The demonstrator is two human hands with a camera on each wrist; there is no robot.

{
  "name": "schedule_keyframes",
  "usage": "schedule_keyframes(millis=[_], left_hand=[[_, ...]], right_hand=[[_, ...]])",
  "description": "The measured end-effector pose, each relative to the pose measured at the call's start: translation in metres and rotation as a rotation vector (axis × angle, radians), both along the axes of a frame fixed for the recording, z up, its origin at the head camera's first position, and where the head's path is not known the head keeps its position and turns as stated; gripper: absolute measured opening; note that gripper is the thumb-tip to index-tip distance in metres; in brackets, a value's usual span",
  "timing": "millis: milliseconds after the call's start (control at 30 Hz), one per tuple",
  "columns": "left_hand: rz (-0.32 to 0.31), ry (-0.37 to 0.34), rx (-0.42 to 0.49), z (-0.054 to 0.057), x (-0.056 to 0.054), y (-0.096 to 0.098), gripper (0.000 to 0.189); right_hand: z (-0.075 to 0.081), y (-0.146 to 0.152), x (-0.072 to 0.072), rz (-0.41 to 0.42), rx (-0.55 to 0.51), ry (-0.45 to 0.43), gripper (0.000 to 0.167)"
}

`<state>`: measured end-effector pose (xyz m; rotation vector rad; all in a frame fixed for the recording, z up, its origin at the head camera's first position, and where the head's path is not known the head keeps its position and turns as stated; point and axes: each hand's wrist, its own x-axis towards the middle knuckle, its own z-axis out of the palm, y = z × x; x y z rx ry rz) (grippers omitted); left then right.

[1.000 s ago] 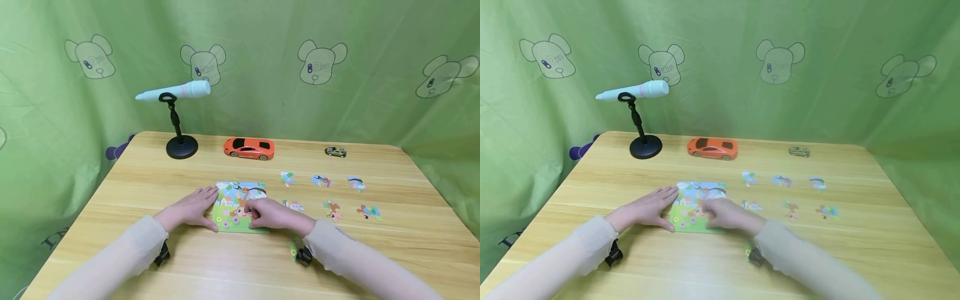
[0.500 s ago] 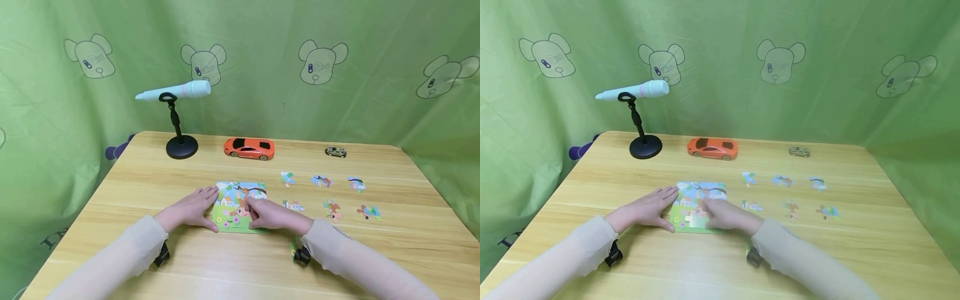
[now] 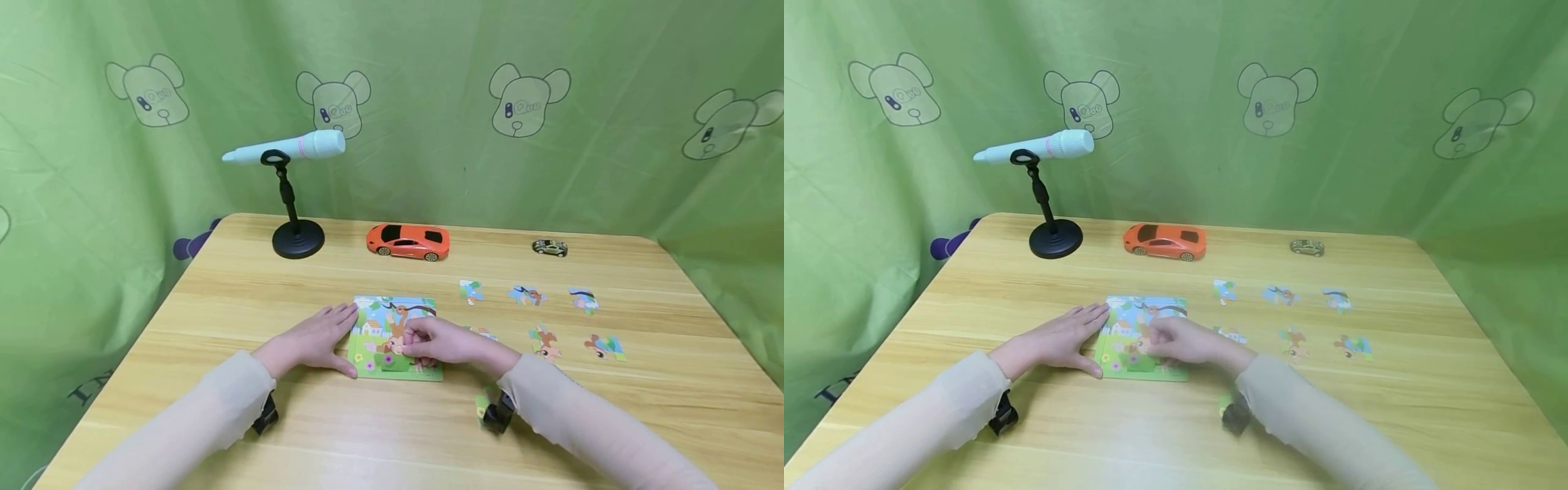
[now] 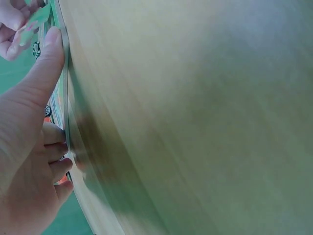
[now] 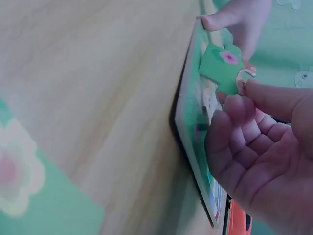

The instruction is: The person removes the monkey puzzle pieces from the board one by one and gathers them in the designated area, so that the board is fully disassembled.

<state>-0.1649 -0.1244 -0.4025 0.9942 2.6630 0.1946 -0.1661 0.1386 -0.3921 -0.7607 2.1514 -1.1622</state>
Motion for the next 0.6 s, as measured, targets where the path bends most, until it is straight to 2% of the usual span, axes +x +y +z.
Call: schedule_keyframes(millis=[100, 300, 467, 600], left_hand=[[0.002, -0.007, 0.0, 0.0, 0.0, 0.0, 0.109], [0.011, -0.011, -0.01, 0.001, 0.001, 0.0, 0.109], [0.015, -0.01, -0.013, 0.001, 0.0, 0.001, 0.109], [0.013, -0.01, -0.013, 0.001, 0.0, 0.0, 0.109]], right_hand=[[0.005, 0.005, 0.001, -0.031, -0.017, -0.033, 0.014], [0.02, 0.028, 0.004, -0.064, -0.02, -0.032, 0.016], [0.029, 0.06, 0.007, -0.07, 0.0, -0.053, 0.017], [0.028, 0.092, 0.007, -0.057, 0.025, -0.069, 0.017]])
